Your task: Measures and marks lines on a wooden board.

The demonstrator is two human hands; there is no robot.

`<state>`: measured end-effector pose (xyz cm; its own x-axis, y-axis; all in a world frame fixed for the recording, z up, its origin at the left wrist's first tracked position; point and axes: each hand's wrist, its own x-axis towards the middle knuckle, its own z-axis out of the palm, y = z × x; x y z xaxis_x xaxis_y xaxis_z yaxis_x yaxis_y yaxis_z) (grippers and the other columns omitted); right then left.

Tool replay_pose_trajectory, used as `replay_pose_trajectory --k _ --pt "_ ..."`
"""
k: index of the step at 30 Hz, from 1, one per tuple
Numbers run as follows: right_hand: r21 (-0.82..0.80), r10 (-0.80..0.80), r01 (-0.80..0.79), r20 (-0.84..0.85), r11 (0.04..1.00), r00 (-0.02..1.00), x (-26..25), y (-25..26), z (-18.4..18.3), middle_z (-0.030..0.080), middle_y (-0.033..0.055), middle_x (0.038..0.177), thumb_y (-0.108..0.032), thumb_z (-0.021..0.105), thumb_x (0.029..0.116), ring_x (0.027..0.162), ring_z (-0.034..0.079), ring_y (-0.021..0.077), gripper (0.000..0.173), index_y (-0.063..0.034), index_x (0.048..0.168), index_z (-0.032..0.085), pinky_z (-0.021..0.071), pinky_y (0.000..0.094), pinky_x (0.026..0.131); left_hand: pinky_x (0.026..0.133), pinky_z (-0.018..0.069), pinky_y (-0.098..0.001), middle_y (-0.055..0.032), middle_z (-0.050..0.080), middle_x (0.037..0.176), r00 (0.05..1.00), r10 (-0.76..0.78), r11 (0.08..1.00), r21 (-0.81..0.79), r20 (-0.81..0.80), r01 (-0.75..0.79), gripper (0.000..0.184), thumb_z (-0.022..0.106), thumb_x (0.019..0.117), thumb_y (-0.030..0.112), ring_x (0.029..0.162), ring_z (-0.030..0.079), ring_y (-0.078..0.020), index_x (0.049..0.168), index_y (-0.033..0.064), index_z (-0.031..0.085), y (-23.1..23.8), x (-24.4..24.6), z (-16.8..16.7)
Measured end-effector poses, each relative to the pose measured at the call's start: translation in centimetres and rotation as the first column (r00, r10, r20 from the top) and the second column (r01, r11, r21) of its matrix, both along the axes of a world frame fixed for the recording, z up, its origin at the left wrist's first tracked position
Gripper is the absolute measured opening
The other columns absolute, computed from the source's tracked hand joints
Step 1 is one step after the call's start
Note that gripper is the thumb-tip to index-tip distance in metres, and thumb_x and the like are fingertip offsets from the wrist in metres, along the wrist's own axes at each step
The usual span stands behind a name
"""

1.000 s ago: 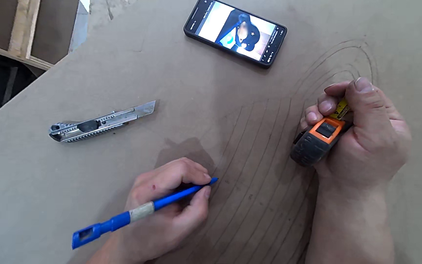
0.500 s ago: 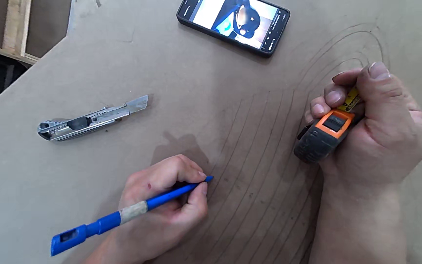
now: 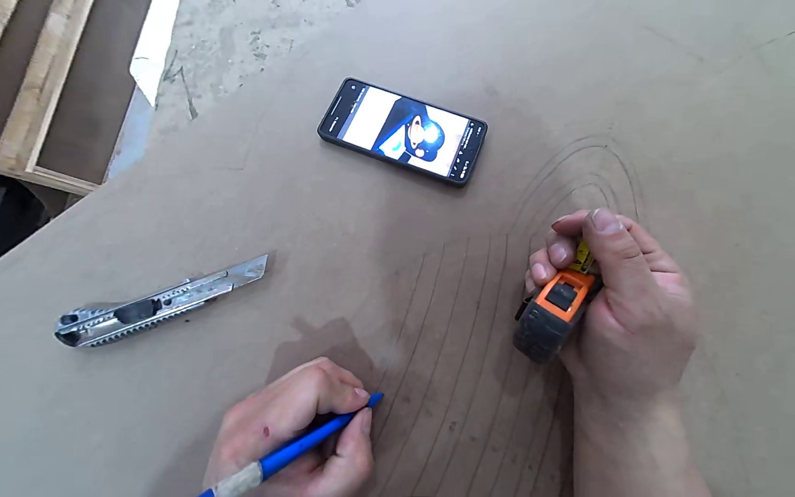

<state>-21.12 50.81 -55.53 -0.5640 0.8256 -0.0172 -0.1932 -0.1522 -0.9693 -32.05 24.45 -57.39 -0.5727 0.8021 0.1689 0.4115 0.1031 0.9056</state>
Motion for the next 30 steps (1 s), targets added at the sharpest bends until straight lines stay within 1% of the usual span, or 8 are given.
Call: replay_pose_trajectory --k 2,6,9,17,19,24,28,30 --pt "-0.002 -0.003 0.003 0.009 1.0 1.0 0.0 0.0 0.0 0.064 0.0044 0.077 -0.027 0.045 0.1114 0.062 0.065 0.0137 0.033 -0.0049 0.106 0.069 0.0601 0.0279 0.058 0.065 0.0571 -0.0191 -0.0021 0.071 0.087 1.0 0.01 1.0 0.006 -0.015 -0.01 0.006 0.07 0.0888 0.012 0.079 0.069 -0.0067 0.093 0.0102 0.066 0.1 0.1 -0.1" --pt "0.006 -0.003 0.003 -0.015 1.0 1.0 0.0 0.3 -0.2 0.065 0.0024 0.077 -0.022 0.045 0.1109 0.064 0.066 0.0135 0.03 -0.0042 0.102 0.068 0.0618 0.0293 0.061 0.06 0.0569 -0.0161 0.005 0.071 0.087 0.998 0.068 0.998 0.005 -0.004 -0.068 0.005 0.071 0.0886 0.017 0.074 0.068 -0.0026 0.093 0.0154 0.069 0.2 0.4 -0.1" --pt "0.002 -0.009 0.009 -0.035 1.0 0.999 -0.3 0.3 -0.3 0.065 0.0017 0.075 -0.021 0.044 0.1116 0.063 0.066 0.0142 0.03 -0.0045 0.101 0.066 0.0611 0.03 0.059 0.058 0.0574 -0.0166 0.007 0.072 0.087 0.996 0.088 0.995 -0.046 0.028 -0.087 0.005 0.071 0.0878 0.016 0.072 0.068 -0.0029 0.093 0.0172 0.07 0.0 0.5 0.6" --pt "-0.016 -0.014 0.013 -0.061 1.0 0.998 -0.5 0.4 -0.4 0.063 0.0026 0.073 -0.021 0.041 0.1128 0.061 0.065 0.0158 0.032 -0.003 0.101 0.065 0.0609 0.0313 0.056 0.057 0.0555 -0.0163 0.0067 0.07 0.083 0.998 0.057 0.996 -0.061 -0.014 -0.058 0.003 0.07 0.0853 0.013 0.072 0.066 -0.0028 0.086 0.0157 0.069 0.3 0.5 0.9" --pt "-0.014 -0.011 0.011 -0.055 1.0 0.998 -0.5 0.5 -0.3 0.064 0.0023 0.073 -0.021 0.041 0.1128 0.061 0.066 0.0154 0.032 -0.0033 0.101 0.065 0.061 0.0311 0.057 0.058 0.0563 -0.0171 0.0066 0.071 0.083 0.999 0.05 0.997 -0.06 -0.014 -0.051 0.002 0.071 0.0856 0.013 0.072 0.067 -0.0033 0.086 0.0156 0.071 0.3 0.4 0.9" --pt "-0.006 -0.012 0.011 -0.046 1.0 0.999 -0.5 0.5 -0.3 0.063 0.0019 0.074 -0.022 0.04 0.1129 0.061 0.065 0.0151 0.033 -0.0038 0.102 0.065 0.0607 0.0308 0.057 0.058 0.0577 -0.0172 0.0069 0.072 0.085 0.997 0.081 0.995 -0.052 0.009 -0.081 0.005 0.072 0.0863 0.014 0.072 0.068 -0.0035 0.09 0.0163 0.069 0.4 0.4 0.9" --pt "-0.011 -0.016 0.016 -0.051 1.0 0.999 -0.5 0.4 -0.3 0.063 0.0021 0.073 -0.021 0.04 0.1128 0.061 0.065 0.015 0.033 -0.0036 0.101 0.065 0.0611 0.0311 0.057 0.06 0.0575 -0.0179 0.0059 0.071 0.084 0.999 0.046 0.997 -0.058 -0.026 -0.047 0.002 0.071 0.0862 0.013 0.073 0.068 -0.0042 0.087 0.0145 0.072 0.3 0.4 0.8" --pt "-0.008 -0.018 0.018 -0.048 1.0 0.999 -0.5 0.4 -0.3 0.064 0.0021 0.074 -0.021 0.041 0.1126 0.061 0.065 0.0149 0.032 -0.0039 0.101 0.065 0.0605 0.0307 0.057 0.059 0.0573 -0.0172 0.0066 0.071 0.084 0.998 0.065 0.996 -0.067 -0.025 -0.067 0.002 0.071 0.0863 0.013 0.072 0.067 -0.0035 0.087 0.0154 0.07 0.4 0.4 0.9"
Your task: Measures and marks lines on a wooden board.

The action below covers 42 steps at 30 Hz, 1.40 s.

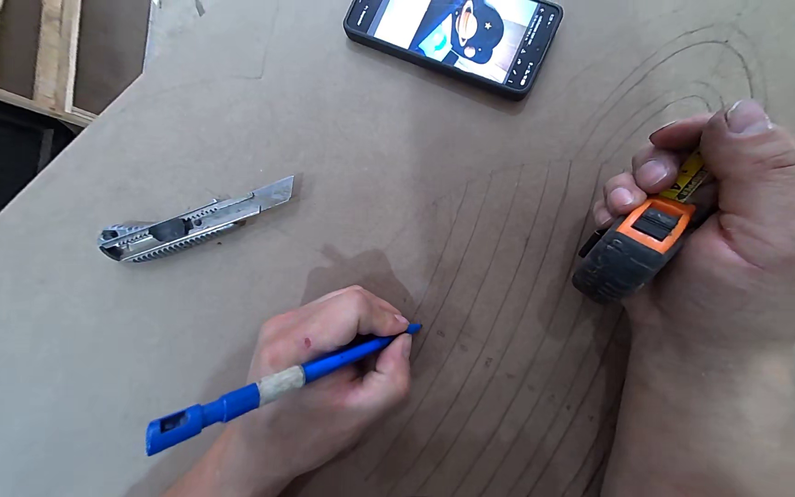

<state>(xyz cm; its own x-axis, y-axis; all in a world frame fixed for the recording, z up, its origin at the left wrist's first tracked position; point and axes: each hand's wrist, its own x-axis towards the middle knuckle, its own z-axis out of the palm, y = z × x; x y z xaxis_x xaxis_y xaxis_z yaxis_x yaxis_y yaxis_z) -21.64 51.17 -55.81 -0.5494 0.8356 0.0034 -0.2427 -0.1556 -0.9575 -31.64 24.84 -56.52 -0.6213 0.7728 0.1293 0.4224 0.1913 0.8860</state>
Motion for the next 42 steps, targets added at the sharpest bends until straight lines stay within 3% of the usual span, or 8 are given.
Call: replay_pose_trajectory --k 11,18,22,27,32,38,40,42 --pt "0.019 0.013 -0.013 0.01 1.0 1.0 0.0 0.1 -0.1 0.064 0.0014 0.074 -0.021 0.042 0.1126 0.062 0.066 0.0149 0.03 -0.0044 0.102 0.065 0.0612 0.0305 0.058 0.058 0.0569 -0.0169 0.0072 0.07 0.083 1.0 0.0 1.0 -0.002 -0.031 0.0 0.003 0.071 0.086 0.013 0.072 0.067 -0.0029 0.086 0.0159 0.069 0.1 0.1 0.0" --pt "0.039 0.029 -0.032 0.059 0.999 0.998 0.0 0.2 0.0 0.065 0.0003 0.077 -0.021 0.046 0.1117 0.064 0.066 0.0126 0.027 -0.0058 0.104 0.066 0.0612 0.0287 0.06 0.052 0.0571 -0.025 -0.004 0.07 0.088 0.931 0.093 0.943 0.268 0.354 -0.196 0.011 0.074 0.0945 0.021 0.063 0.065 -0.013 0.102 0.0152 0.069 -0.3 -1.3 -0.1" --pt "0.045 0.06 -0.065 0.103 0.997 0.993 0.2 0.1 0.1 0.065 0.0016 0.08 -0.023 0.046 0.1116 0.066 0.065 0.0126 0.028 -0.0054 0.109 0.067 0.0608 0.0285 0.06 0.054 0.0584 -0.0261 -0.0052 0.071 0.091 0.942 0.123 0.934 0.284 0.313 -0.216 0.012 0.073 0.0957 0.022 0.065 0.066 -0.014 0.104 0.0134 0.07 -0.1 -0.9 -0.6" --pt "0.039 0.174 -0.177 0.075 0.983 0.982 0.7 0.4 0.3 0.064 0.0087 0.087 -0.014 0.04 0.1092 0.071 0.064 0.016 0.032 -0.0027 0.126 0.064 0.0596 0.0306 0.065 0.061 0.0592 -0.0218 -0.0004 0.073 0.097 0.968 0.041 0.965 0.241 0.247 -0.103 0.012 0.071 0.0978 0.018 0.072 0.068 -0.0082 0.11 0.0165 0.072 0.1 -1.2 -0.4" --pt "0.135 0.181 -0.197 0.124 0.971 0.976 0.2 -0.8 0.6 0.063 0.0103 0.079 -0.017 0.044 0.11 0.062 0.063 0.0189 0.033 -0.0067 0.133 0.066 0.0593 0.0309 0.057 0.063 0.0598 -0.0219 -0.001 0.074 0.096 0.974 -0.037 0.971 0.237 0.223 -0.018 0.014 0.068 0.0995 0.015 0.075 0.069 -0.0083 0.113 0.0147 0.074 -0.2 -2.0 -0.3" --pt "0.109 0.276 -0.301 0.199 0.947 0.94 0.5 -0.6 0.7 0.063 0.0108 0.078 -0.02 0.048 0.1086 0.062 0.063 0.0201 0.03 -0.0059 0.128 0.067 0.0593 0.0308 0.056 0.059 0.0613 -0.0281 -0.0131 0.075 0.097 0.946 -0.122 0.955 0.295 0.301 0.029 0.024 0.057 0.107 0.017 0.076 0.073 -0.0183 0.12 0.0028 0.072 1.2 -3.3 0.4" --pt "0.118 0.34 -0.399 0.342 0.91 0.876 0.4 -1.2 1.4 0.069 0.0085 0.078 -0.021 0.054 0.1064 0.065 0.068 0.0199 0.021 -0.0095 0.119 0.066 0.0604 0.0312 0.056 0.061 0.0624 -0.0298 -0.0128 0.076 0.101 0.966 -0.162 0.948 0.302 0.2 0.097 0.026 0.053 0.1087 0.017 0.079 0.073 -0.0199 0.121 0.0015 0.07 2.3 -5.0 0.2" --pt "0.171 0.379 -0.533 0.53 0.829 0.759 -0.1 -2.4 2.1 0.072 -0.0009 0.078 -0.025 0.061 0.1045 0.066 0.07 0.0134 0.011 -0.0169 0.109 0.067 0.0608 0.0285 0.057 0.071 0.0651 -0.0333 -0.0086 0.076 0.11 0.975 -0.206 0.944 0.281 0.083 0.175 0.024 0.059 0.1052 0.017 0.089 0.074 -0.0212 0.124 0.0075 0.069 3.5 -6.6 0.1"
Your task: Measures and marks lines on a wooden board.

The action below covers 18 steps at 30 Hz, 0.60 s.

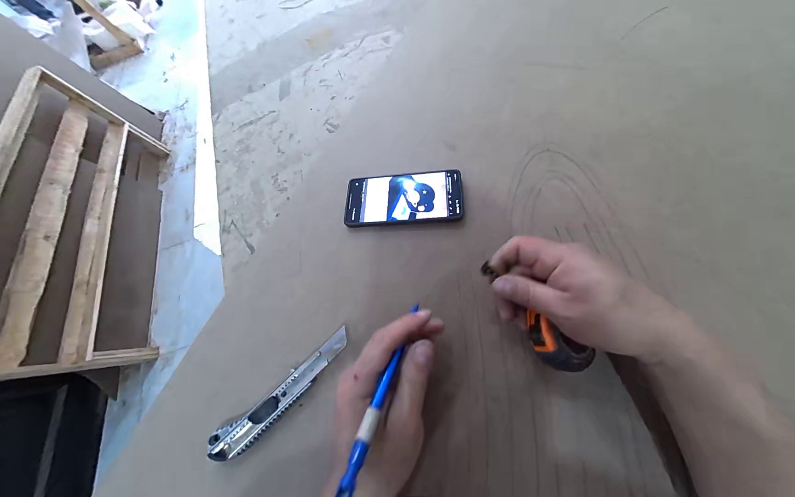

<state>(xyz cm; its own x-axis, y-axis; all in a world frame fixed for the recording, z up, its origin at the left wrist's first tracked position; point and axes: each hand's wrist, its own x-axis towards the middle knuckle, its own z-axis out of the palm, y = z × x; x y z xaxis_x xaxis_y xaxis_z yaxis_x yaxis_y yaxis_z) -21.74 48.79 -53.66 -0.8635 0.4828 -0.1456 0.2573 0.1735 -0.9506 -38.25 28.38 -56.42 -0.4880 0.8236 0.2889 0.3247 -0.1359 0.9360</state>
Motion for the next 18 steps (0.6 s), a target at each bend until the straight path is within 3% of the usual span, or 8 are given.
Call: replay_pose_trajectory --k 2,3,6,8,11,14,16,18 --pt "0.188 0.103 -0.126 0.13 0.974 0.986 -0.6 -1.3 0.4 0.071 -0.0117 0.076 -0.033 0.064 0.1028 0.064 0.068 0.0027 0.01 -0.0259 0.101 0.07 0.06 0.0224 0.056 0.087 0.0654 -0.039 -0.0057 0.072 0.124 0.993 -0.093 0.995 -0.038 -0.068 0.091 0.036 0.067 0.0986 0.014 0.105 0.073 -0.0239 0.134 0.0133 0.064 0.9 -1.2 -0.1" --pt "0.272 0.13 -0.168 0.155 0.947 0.979 -0.8 -1.9 0.3 0.07 -0.0148 0.076 -0.034 0.065 0.1019 0.064 0.065 -0.001 0.009 -0.0282 0.099 0.072 0.0577 0.02 0.055 0.09 0.0653 -0.0402 -0.0051 0.071 0.127 0.987 -0.134 0.99 -0.055 -0.083 0.13 0.04 0.07 0.0963 0.012 0.108 0.072 -0.0243 0.136 0.0142 0.063 1.3 -1.6 -0.1" --pt "0.446 0.16 -0.212 0.15 0.87 0.976 -1.1 -2.7 0.1 0.068 -0.0172 0.084 -0.034 0.069 0.099 0.071 0.062 -0.0056 0.009 -0.0279 0.097 0.075 0.0536 0.016 0.06 0.083 0.0654 -0.0326 -0.0018 0.074 0.114 0.975 -0.176 0.984 -0.054 -0.133 0.17 0.034 0.075 0.091 0.007 0.097 0.073 -0.0165 0.124 0.0111 0.07 1.8 -1.6 -0.2" --pt "0.483 0.183 -0.232 0.147 0.844 0.972 -1.4 -2.9 0.3 0.068 -0.0157 0.089 -0.032 0.071 0.0975 0.078 0.063 -0.0056 0.008 -0.0261 0.097 0.076 0.0545 0.0148 0.065 0.078 0.0639 -0.0272 0.0002 0.074 0.106 0.968 -0.177 0.984 -0.04 -0.18 0.172 0.028 0.076 0.0897 0.007 0.092 0.071 -0.012 0.117 0.0093 0.073 1.8 -1.5 -0.2" --pt "0.471 0.192 -0.249 0.166 0.846 0.967 -1.3 -2.8 0.5 0.069 -0.0136 0.091 -0.031 0.072 0.0973 0.079 0.063 -0.0045 0.008 -0.024 0.098 0.076 0.0548 0.016 0.067 0.079 0.0626 -0.0266 0.0008 0.074 0.106 0.954 -0.182 0.983 -0.047 -0.24 0.175 0.022 0.073 0.0918 0.007 0.094 0.071 -0.0111 0.113 0.0096 0.074 2.0 -1.7 0.1" --pt "0.548 0.107 -0.228 0.244 0.805 0.964 -0.9 -1.3 1.1 0.07 -0.0119 0.093 -0.031 0.069 0.0993 0.081 0.064 -0.0014 0.009 -0.0243 0.101 0.075 0.0563 0.0215 0.07 0.081 0.0617 -0.0257 0.0027 0.074 0.106 0.943 -0.122 0.99 -0.109 -0.309 0.092 0.023 0.071 0.0937 0.009 0.095 0.07 -0.0087 0.117 0.012 0.074 2.6 -2.7 -0.3" --pt "0.616 0.038 -0.229 0.307 0.754 0.951 -0.9 -0.2 1.4 0.068 -0.0106 0.095 -0.036 0.068 0.099 0.084 0.064 0.0011 0.013 -0.0255 0.097 0.076 0.0556 0.0246 0.071 0.08 0.0607 -0.0241 0.0049 0.074 0.106 0.933 -0.083 0.986 -0.167 -0.35 0.025 0.025 0.071 0.0937 0.012 0.095 0.07 -0.0062 0.118 0.015 0.073 2.9 -2.8 -0.6" --pt "0.664 0.012 -0.277 0.375 0.695 0.927 -1.5 0.2 1.8 0.067 -0.0093 0.104 -0.039 0.068 0.0978 0.095 0.062 0.0052 0.016 -0.0271 0.093 0.077 0.0536 0.0292 0.078 0.079 0.0598 -0.0236 0.0063 0.074 0.106 0.914 -0.062 0.979 -0.204 -0.401 -0.023 0.025 0.071 0.094 0.013 0.095 0.069 -0.0042 0.118 0.0178 0.073 3.2 -2.6 -0.5"
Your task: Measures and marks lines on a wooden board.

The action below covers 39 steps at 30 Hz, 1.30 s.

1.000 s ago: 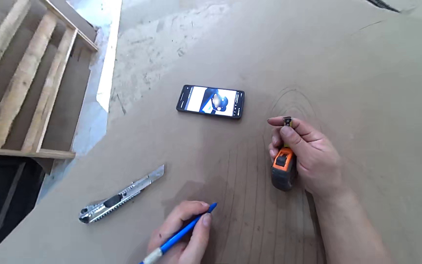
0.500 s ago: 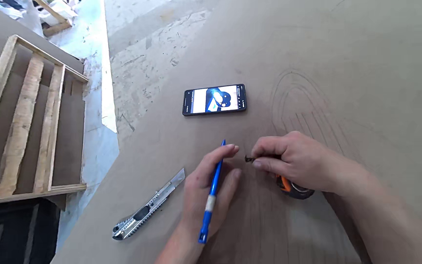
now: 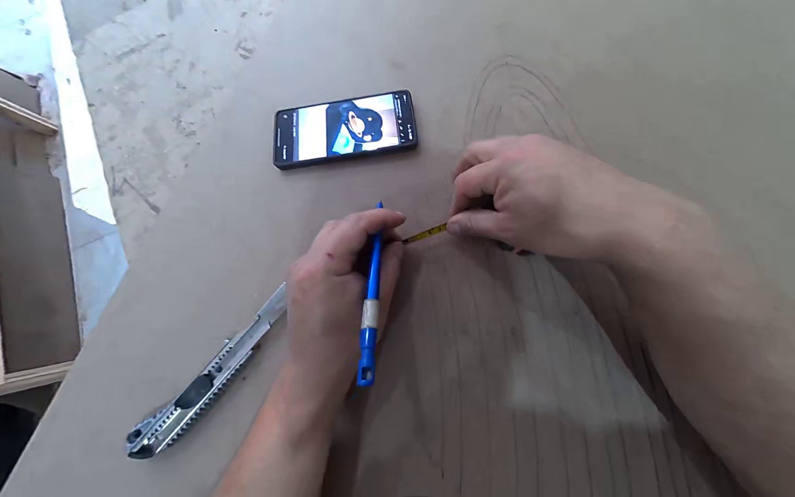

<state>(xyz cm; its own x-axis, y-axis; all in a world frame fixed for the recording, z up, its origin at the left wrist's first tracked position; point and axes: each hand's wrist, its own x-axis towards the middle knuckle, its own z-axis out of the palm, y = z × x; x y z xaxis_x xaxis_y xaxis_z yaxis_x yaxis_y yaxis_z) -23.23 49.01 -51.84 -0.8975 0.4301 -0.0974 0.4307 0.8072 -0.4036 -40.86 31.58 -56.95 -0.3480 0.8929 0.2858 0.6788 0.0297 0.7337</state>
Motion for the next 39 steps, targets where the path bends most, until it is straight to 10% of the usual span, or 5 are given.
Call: replay_pose_trajectory --k 6,19,25,39 --pt "-0.01 0.084 -0.084 -0.006 0.996 0.996 -1.3 -0.3 -0.1 0.067 -0.0088 0.095 -0.015 0.067 0.0948 0.085 0.063 0.0041 0.014 -0.0252 0.102 0.073 0.0545 0.0269 0.072 0.083 0.062 -0.0248 0.0036 0.075 0.108 0.999 -0.019 1.0 -0.006 0.028 0.02 0.028 0.072 0.0933 0.008 0.096 0.071 -0.0059 0.121 0.014 0.071 0.4 0.2 0.2" --pt "-0.079 -0.038 0.04 0.021 0.996 0.999 -1.2 -0.6 0.2 0.069 -0.0114 0.08 -0.028 0.073 0.0955 0.071 0.063 0.0004 0.005 -0.0252 0.092 0.075 0.0523 0.0255 0.062 0.087 0.0634 -0.0315 -0.0033 0.076 0.109 0.968 -0.06 0.998 0.05 0.245 0.049 0.028 0.061 0.1016 0.008 0.096 0.074 -0.0158 0.129 0.0056 0.065 0.2 -0.5 0.2" --pt "-0.108 -0.054 0.052 -0.011 0.993 0.998 -1.2 -0.5 -0.1 0.069 -0.0117 0.077 -0.028 0.075 0.0941 0.07 0.064 0.0 0.006 -0.0253 0.089 0.076 0.0536 0.0247 0.061 0.059 0.059 -0.0236 -0.0016 0.075 0.089 0.938 0.021 0.997 0.067 0.347 -0.047 0.022 0.06 0.1054 0.017 0.069 0.069 -0.0113 0.117 0.0038 0.073 0.0 -0.6 0.4" --pt "-0.109 -0.068 0.068 0.007 0.992 0.998 -1.2 -0.6 0.0 0.069 -0.0124 0.077 -0.028 0.075 0.0943 0.068 0.064 -0.0003 0.004 -0.0263 0.09 0.075 0.0535 0.0245 0.059 0.049 0.0573 -0.0242 0.0007 0.073 0.077 0.947 0.047 0.991 -0.137 0.318 -0.003 0.006 0.073 0.0932 0.012 0.059 0.068 -0.0107 0.098 0.0118 0.076 1.4 -1.1 1.5"
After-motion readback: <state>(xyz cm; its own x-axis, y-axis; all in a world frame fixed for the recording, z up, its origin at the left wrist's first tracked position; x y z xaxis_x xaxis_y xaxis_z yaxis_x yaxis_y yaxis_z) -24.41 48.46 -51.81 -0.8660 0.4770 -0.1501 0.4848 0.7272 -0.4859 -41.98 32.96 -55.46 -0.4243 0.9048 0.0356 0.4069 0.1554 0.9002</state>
